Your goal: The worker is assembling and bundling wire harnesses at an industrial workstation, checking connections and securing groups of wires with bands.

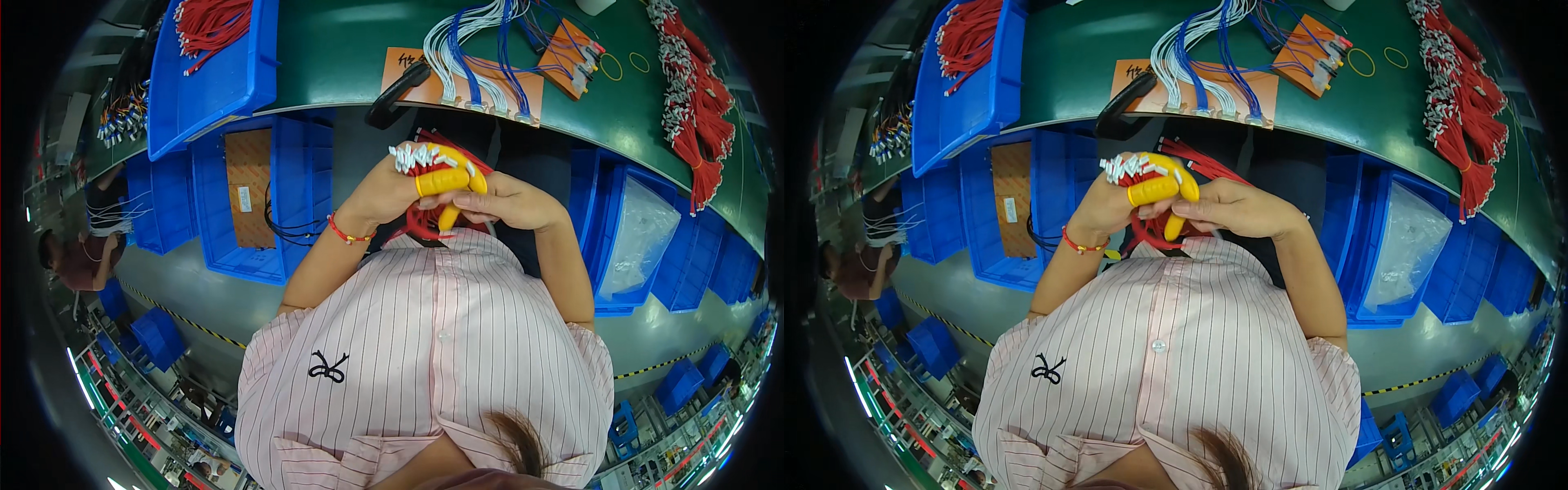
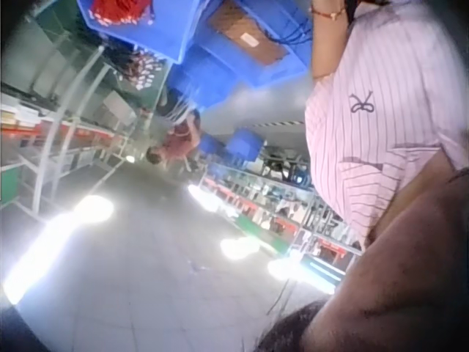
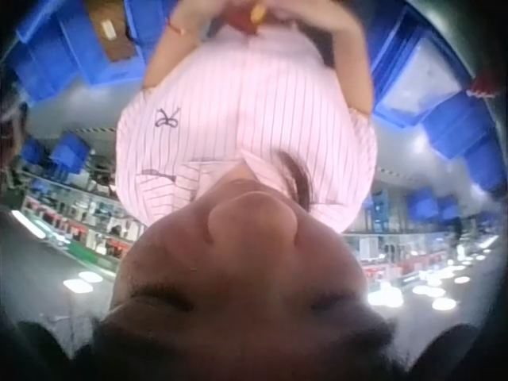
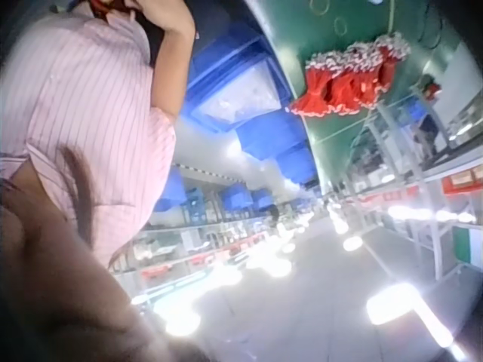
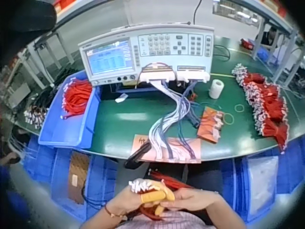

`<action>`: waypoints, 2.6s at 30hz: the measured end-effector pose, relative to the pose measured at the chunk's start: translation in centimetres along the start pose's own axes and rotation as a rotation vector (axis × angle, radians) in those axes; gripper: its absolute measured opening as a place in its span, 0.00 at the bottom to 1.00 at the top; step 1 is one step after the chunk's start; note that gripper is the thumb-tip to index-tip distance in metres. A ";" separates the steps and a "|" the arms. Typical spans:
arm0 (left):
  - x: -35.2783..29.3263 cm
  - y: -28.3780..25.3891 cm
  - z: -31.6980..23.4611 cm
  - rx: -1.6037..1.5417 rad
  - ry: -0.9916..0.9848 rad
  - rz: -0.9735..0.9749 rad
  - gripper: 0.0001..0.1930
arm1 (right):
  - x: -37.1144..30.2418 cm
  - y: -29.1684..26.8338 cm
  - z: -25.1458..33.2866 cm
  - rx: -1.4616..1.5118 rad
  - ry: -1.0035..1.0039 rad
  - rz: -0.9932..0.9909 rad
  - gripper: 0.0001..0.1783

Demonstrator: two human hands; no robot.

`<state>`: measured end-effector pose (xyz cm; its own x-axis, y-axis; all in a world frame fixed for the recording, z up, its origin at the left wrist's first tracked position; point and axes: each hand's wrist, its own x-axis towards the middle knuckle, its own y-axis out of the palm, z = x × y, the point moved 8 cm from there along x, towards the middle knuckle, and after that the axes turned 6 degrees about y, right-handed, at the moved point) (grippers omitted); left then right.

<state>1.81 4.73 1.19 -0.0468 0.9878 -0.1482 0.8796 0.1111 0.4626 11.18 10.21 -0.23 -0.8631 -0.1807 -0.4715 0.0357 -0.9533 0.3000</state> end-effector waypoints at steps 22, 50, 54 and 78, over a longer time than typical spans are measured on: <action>2.9 -4.3 1.1 0.040 0.157 -0.530 0.10 | -3.9 -7.2 -3.1 0.514 -0.410 -0.805 0.14; 3.3 -4.5 1.1 -0.064 0.139 -0.410 0.13 | -2.8 -7.5 -2.9 0.790 -0.481 -0.886 0.14; 2.7 -4.8 0.3 0.002 0.098 -0.429 0.14 | -2.7 -7.5 -2.4 0.850 -0.416 -0.715 0.15; -2.2 -5.5 -2.7 -0.137 0.177 -0.220 0.08 | -0.3 -6.3 -2.9 0.042 -0.261 -0.744 0.18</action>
<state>-4.20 2.28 1.32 -0.3214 0.9406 -0.1095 0.7674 0.3265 0.5518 12.71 15.58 -4.36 -0.7434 0.5685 -0.3522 -0.6120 -0.7907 0.0155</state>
